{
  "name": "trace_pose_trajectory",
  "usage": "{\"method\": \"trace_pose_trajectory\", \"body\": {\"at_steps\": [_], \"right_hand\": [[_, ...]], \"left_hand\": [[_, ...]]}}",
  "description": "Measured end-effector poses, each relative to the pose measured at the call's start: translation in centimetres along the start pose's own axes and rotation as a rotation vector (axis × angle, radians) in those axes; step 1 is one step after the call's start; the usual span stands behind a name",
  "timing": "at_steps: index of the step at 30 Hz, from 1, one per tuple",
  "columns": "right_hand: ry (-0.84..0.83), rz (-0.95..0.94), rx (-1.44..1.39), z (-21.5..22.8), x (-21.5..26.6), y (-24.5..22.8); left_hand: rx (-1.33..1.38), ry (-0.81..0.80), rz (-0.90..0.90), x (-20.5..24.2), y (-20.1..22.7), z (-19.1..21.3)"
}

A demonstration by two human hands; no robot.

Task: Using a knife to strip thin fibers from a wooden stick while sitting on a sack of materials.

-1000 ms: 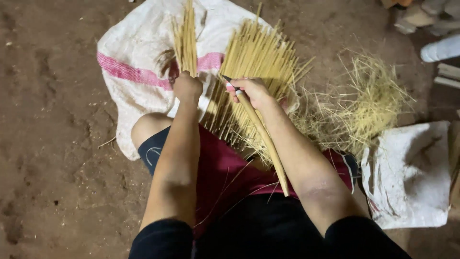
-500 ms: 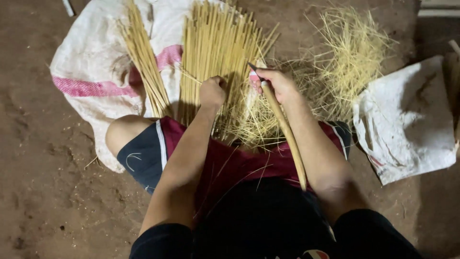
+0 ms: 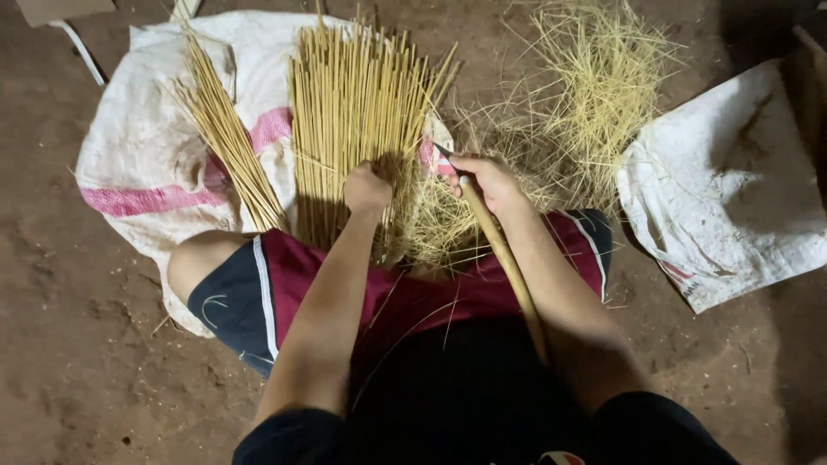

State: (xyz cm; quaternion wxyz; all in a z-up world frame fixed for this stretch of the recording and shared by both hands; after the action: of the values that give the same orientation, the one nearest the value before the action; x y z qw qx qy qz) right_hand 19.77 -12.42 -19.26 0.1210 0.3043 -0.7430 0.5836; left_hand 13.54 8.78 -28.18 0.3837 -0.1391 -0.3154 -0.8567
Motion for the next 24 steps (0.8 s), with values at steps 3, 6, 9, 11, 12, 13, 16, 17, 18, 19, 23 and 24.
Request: {"method": "trace_pose_trajectory", "body": {"at_steps": [3,6,9,11,12,13,16,17,18,19,23,24], "right_hand": [[0.042,0.035,-0.041,-0.5,2.1,-2.3],[-0.016,0.069,-0.128,0.9,3.8,-3.3],[-0.003,0.152,-0.189,1.0,7.4,-6.1],[0.01,0.241,-0.2,-0.6,10.6,-9.1],[0.02,0.324,-0.201,-1.4,12.3,-10.8],[0.035,0.328,-0.209,-1.2,12.9,-11.0],[-0.014,0.415,-0.184,0.2,14.3,-11.9],[-0.068,0.448,-0.158,0.8,14.4,-12.2],[-0.121,0.481,-0.132,1.4,14.6,-12.5],[-0.121,0.484,-0.134,0.4,16.4,-14.0],[-0.31,0.429,0.092,-2.9,20.8,-16.5],[-0.358,0.384,0.135,-3.2,21.2,-16.3]], "left_hand": [[0.257,-0.06,-0.018,1.9,1.4,2.4],[0.424,-0.121,-0.256,8.0,5.0,8.5],[0.664,-0.288,-0.394,13.0,6.6,11.0],[0.663,-0.318,-0.436,16.4,7.8,12.3],[0.67,-0.344,-0.471,18.2,8.5,12.9],[0.662,-0.358,-0.477,19.3,8.7,13.1],[0.481,-0.206,-0.648,22.3,9.6,14.1],[0.396,-0.124,-0.708,22.8,9.7,14.6],[0.311,-0.04,-0.767,23.4,9.8,15.1],[0.309,-0.039,-0.77,24.1,10.3,15.4],[0.311,-0.044,-0.811,26.3,12.4,16.6],[0.303,-0.044,-0.832,26.9,13.0,16.8]]}}
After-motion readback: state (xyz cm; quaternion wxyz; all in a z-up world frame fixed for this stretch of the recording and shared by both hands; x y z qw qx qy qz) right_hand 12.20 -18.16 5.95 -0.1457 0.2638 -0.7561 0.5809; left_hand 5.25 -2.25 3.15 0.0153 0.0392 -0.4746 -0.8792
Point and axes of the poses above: each hand's wrist, its own x-axis away from the middle knuckle, its own z-axis out of the back of the hand, y = z × x, the point moved 4 cm from there along -x, towards the middle knuckle, and after that the axes turned 10 degrees about z, right-handed, at the moved point
